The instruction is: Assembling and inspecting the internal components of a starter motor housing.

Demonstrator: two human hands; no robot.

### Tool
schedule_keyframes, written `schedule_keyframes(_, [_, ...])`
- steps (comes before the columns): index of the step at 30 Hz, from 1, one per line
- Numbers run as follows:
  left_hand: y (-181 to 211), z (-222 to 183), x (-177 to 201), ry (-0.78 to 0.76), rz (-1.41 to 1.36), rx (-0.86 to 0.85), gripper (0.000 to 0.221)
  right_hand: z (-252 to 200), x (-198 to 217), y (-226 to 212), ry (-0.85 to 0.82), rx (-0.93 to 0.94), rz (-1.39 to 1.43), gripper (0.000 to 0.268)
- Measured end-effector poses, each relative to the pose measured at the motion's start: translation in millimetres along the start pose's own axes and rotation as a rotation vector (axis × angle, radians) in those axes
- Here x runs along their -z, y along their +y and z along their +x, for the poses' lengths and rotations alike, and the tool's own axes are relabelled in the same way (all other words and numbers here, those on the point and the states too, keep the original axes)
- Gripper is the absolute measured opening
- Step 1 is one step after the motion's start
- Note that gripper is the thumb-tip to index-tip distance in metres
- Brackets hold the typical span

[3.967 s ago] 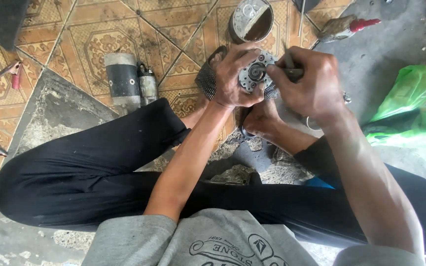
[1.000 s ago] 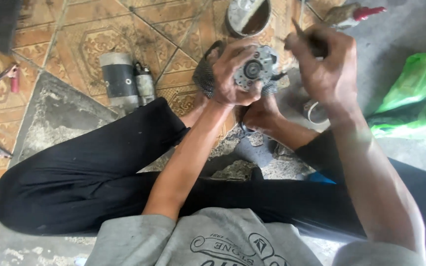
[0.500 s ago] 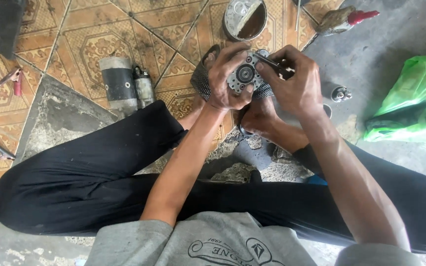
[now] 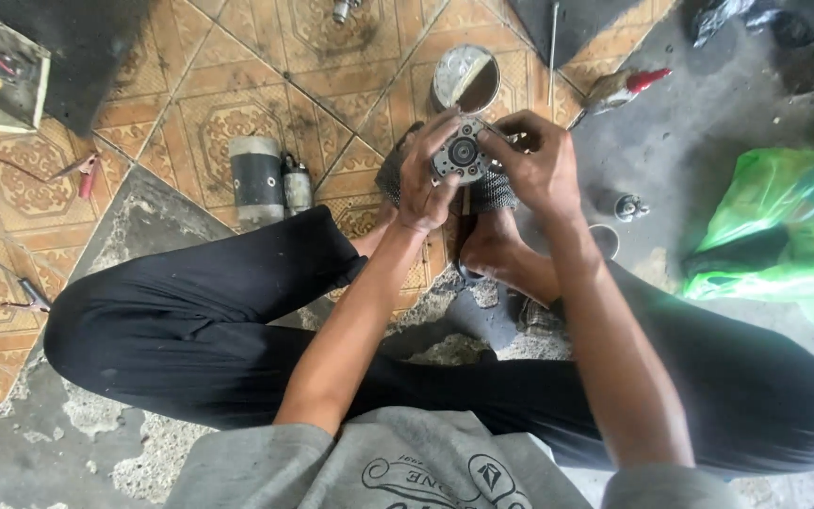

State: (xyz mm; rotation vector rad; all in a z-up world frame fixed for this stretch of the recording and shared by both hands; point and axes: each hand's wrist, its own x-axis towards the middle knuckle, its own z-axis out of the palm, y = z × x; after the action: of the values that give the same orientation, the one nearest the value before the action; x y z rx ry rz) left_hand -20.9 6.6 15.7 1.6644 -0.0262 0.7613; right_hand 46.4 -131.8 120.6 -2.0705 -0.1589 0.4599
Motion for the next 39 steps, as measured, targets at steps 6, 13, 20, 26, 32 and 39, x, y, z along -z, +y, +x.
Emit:
schedule_keyframes(6, [-9.3,-2.7,2.9,-0.037,-0.005,0.009,0.060,-7.0,-10.4,13.1,0.090,0.026,-0.046,0.033])
schedule_keyframes(13, [-13.0,4.7,1.6,-0.027,-0.045,-0.036,0.059,-9.3,-13.8,13.3,0.132,0.072,0.065,0.034])
schedule_keyframes(20, [10.6,-1.6,18.2,-0.124,-0.009,0.110,0.049,-17.0,11.2,15.0,0.104,0.079,0.148,0.025])
schedule_keyframes(26, [24.2,6.9,26.6,-0.155,0.065,0.108,0.052,-2.9,67.7,176.0,0.684,-0.567,0.411,0.052])
schedule_keyframes(32, [87.0,18.9,28.2,-0.053,0.083,0.420,0.053,-25.3,79.2,102.5,0.696,-0.105,-0.012,0.055])
schedule_keyframes(39, [293.0,81.0,123.7,-0.087,-0.358,0.381,0.026,-65.0,32.0,-34.7,0.181,-0.685,1.077,0.018])
